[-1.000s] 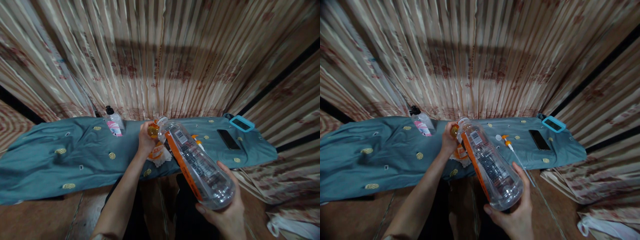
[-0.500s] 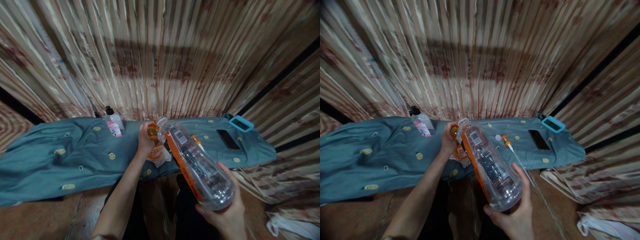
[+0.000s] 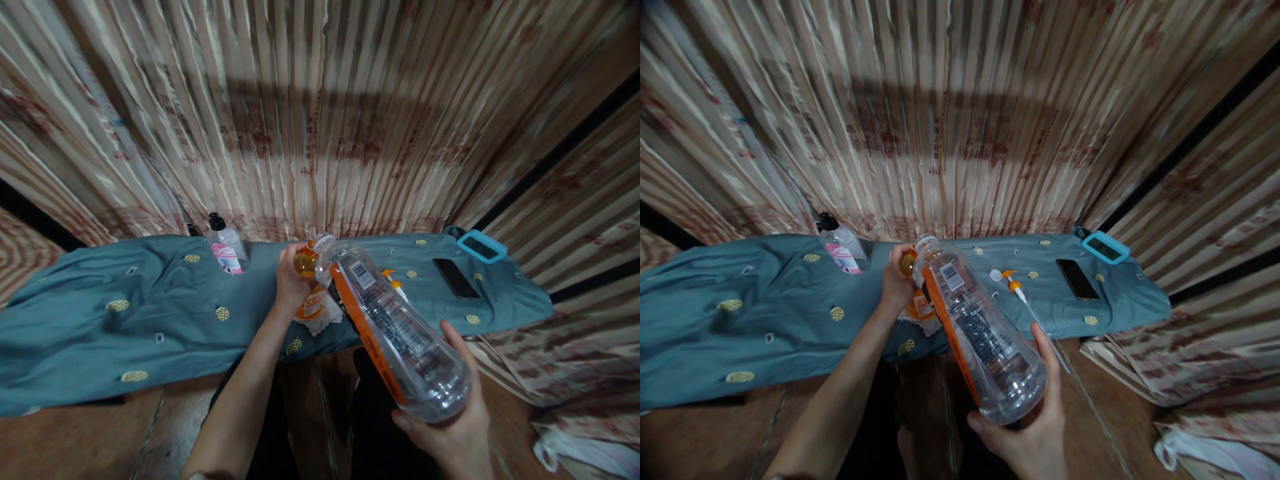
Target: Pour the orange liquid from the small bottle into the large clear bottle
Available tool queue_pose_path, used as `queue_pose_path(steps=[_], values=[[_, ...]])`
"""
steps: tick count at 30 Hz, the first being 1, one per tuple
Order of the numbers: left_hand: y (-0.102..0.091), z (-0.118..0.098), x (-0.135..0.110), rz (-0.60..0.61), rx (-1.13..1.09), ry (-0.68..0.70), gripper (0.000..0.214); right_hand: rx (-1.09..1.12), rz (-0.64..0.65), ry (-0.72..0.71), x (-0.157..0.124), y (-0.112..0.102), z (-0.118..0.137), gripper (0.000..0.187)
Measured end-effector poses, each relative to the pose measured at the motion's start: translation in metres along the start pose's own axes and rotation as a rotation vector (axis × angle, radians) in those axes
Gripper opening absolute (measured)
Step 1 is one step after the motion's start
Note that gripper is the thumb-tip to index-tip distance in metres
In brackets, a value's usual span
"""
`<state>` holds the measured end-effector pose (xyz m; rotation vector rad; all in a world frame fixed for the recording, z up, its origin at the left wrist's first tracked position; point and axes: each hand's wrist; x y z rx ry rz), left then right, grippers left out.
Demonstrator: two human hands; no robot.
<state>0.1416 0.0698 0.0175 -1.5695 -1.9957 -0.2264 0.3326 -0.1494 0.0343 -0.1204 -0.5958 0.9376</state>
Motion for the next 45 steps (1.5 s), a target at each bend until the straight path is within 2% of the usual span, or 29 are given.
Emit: queue_pose_path(steps=[4,8,15,21,25,35,45], values=[[0.0,0.0,0.0,-0.001,-0.008,0.004,0.042,-0.005,0.024,0.045,0.0,-0.001,0.002,0.117],[-0.001,0.001,0.001,-0.002,-0.01,-0.001,0.042,-0.013,0.044,0.006,0.001,-0.001,0.002,0.117],[-0.001,0.004,0.0,0.007,0.003,0.0,0.042,0.002,0.024,0.041,0.001,0.001,0.009,0.121],[-0.001,0.002,0.0,0.002,-0.005,-0.006,0.04,0.026,0.004,0.016,0.001,-0.001,0.002,0.118],[-0.001,0.001,0.0,0.004,-0.021,-0.018,0.041,0.003,0.058,-0.019,0.001,-0.003,-0.004,0.118],[-0.001,0.002,0.0,0.004,-0.003,-0.004,0.044,0.032,0.026,0.037,0.001,-0.001,0.003,0.116],[-0.001,0.002,0.0,0.011,-0.001,0.012,0.039,0.027,0.008,0.025,0.001,0.0,0.003,0.114]])
Point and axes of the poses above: each hand's wrist, its own x-axis towards the middle knuckle, its own y-axis out of the palm, z = x × y
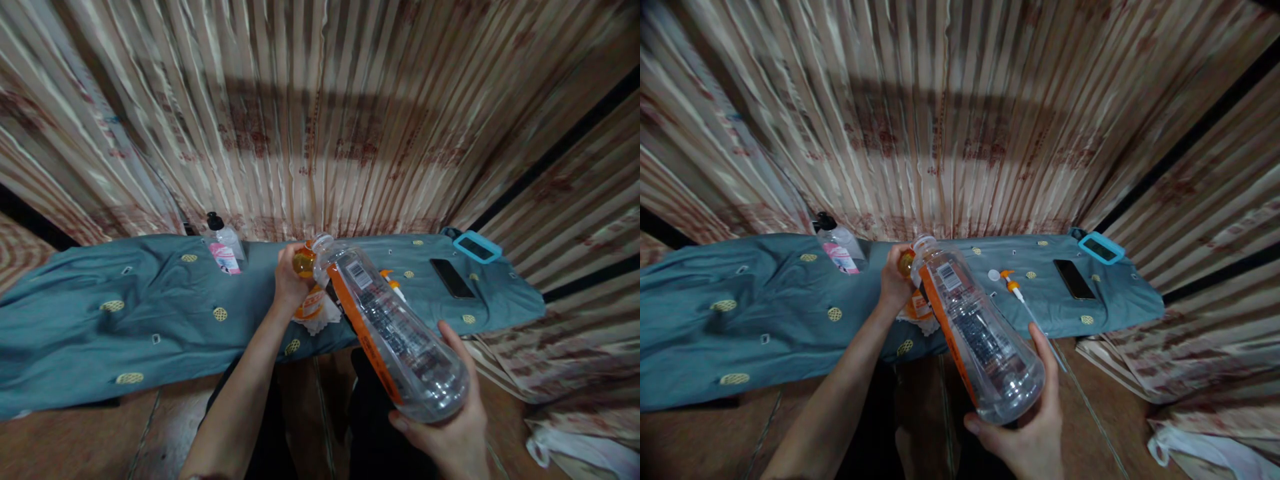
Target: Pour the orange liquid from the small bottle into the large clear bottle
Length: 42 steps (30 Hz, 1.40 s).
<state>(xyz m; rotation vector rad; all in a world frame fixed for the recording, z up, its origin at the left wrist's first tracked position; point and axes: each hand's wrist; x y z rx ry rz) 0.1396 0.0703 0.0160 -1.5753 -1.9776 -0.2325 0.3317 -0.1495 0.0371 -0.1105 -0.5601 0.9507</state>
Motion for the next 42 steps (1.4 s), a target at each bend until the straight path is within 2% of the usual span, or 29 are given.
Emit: queue_pose_path(steps=[20,26,34,42], values=[[-0.0001,-0.0011,-0.0005,-0.007,-0.018,-0.029,0.043,0.028,-0.012,-0.011,-0.0011,0.001,-0.0028,0.112],[0.0002,0.001,-0.0007,-0.005,-0.017,-0.028,0.044,0.053,-0.002,0.043,0.0,0.001,0.0036,0.111],[-0.0005,0.0001,-0.0001,-0.001,0.012,-0.03,0.044,0.032,-0.026,0.003,0.0006,0.0009,0.002,0.116],[-0.0008,-0.0007,-0.0008,0.005,-0.006,-0.054,0.046,0.097,-0.034,0.024,0.0,0.0051,0.003,0.108]])
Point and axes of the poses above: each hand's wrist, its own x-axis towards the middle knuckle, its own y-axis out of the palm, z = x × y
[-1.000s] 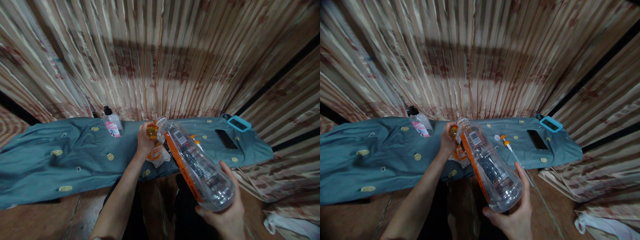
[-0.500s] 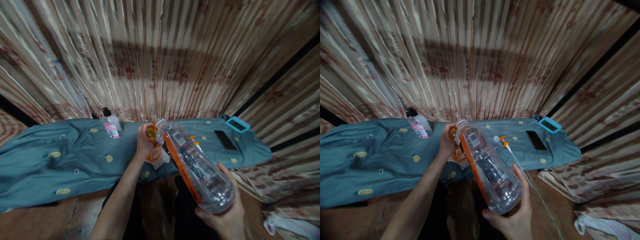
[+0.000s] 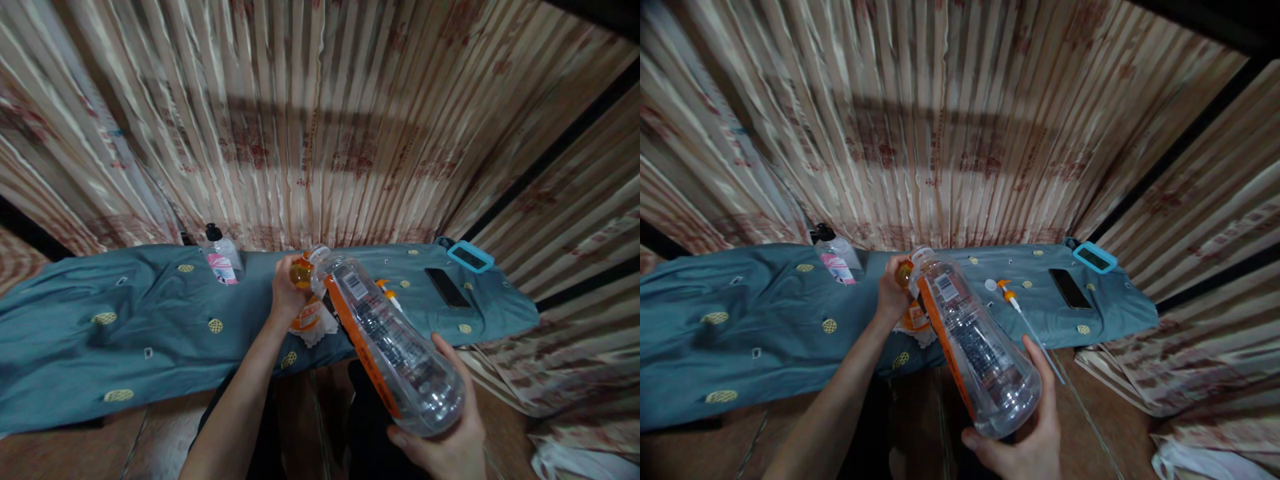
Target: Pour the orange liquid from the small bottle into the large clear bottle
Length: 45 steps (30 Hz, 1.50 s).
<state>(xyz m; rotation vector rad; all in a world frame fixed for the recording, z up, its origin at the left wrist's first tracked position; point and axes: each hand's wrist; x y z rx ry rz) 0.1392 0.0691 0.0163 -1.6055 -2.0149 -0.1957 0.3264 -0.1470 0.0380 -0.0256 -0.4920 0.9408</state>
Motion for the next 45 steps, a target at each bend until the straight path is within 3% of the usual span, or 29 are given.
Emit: queue_pose_path(steps=[10,45], values=[[0.0012,0.0008,0.0004,-0.017,0.006,0.033,0.044,-0.051,0.011,-0.064,0.0012,-0.0022,-0.001,0.107],[0.0016,-0.0011,0.0009,-0.015,0.035,0.058,0.042,-0.062,0.014,-0.054,0.0002,-0.0036,0.0007,0.109]])
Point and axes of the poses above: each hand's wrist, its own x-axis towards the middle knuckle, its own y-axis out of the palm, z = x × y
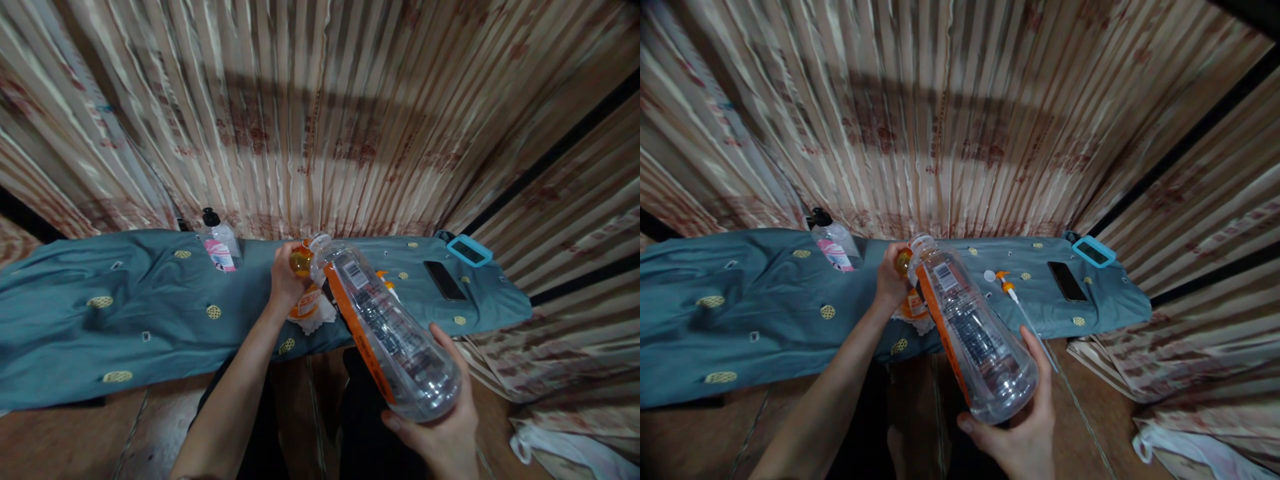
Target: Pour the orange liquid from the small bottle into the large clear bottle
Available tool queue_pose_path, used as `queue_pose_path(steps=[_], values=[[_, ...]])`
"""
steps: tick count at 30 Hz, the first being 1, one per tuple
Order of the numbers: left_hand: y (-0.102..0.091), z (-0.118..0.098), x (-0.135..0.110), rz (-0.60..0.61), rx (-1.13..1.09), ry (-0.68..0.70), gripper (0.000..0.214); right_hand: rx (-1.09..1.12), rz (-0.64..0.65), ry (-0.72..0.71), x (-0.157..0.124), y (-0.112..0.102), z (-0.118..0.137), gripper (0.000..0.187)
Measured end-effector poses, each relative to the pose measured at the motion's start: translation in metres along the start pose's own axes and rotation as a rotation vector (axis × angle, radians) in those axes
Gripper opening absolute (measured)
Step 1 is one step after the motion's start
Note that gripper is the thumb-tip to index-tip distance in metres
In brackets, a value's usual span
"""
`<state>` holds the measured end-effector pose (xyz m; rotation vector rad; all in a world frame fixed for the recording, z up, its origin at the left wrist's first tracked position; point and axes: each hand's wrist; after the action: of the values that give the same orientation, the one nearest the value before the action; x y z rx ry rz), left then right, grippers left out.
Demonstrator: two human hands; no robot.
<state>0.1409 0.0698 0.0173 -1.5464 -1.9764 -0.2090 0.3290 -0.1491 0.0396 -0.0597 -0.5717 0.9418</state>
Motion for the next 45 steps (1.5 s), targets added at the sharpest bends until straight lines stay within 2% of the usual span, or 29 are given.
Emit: queue_pose_path(steps=[4,9,14,19,26,45], values=[[0.0,0.0,0.0,0.0,-0.004,-0.014,0.042,-0.025,0.017,-0.068,0.0,0.0,-0.002,0.107],[0.0,-0.001,0.0,0.003,-0.014,-0.027,0.043,-0.045,-0.016,-0.061,-0.001,0.001,-0.001,0.108],[0.0,-0.001,0.0,0.002,-0.022,-0.031,0.041,-0.081,0.015,-0.041,-0.001,-0.003,-0.003,0.11],[-0.001,0.0,0.0,-0.001,-0.031,-0.029,0.042,-0.096,0.084,-0.167,0.001,-0.007,-0.012,0.108],[-0.001,0.0,0.001,0.004,-0.026,-0.028,0.039,-0.055,-0.008,-0.001,-0.002,0.0,0.0,0.112],[0.0,-0.001,0.001,-0.001,-0.011,-0.013,0.04,-0.048,0.0,0.002,-0.001,0.0,0.001,0.11]])
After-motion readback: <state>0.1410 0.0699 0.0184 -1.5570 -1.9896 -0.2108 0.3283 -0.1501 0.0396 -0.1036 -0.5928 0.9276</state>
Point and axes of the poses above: each hand's wrist, its own x-axis towards the middle knuckle, its own y-axis out of the palm, z = x × y
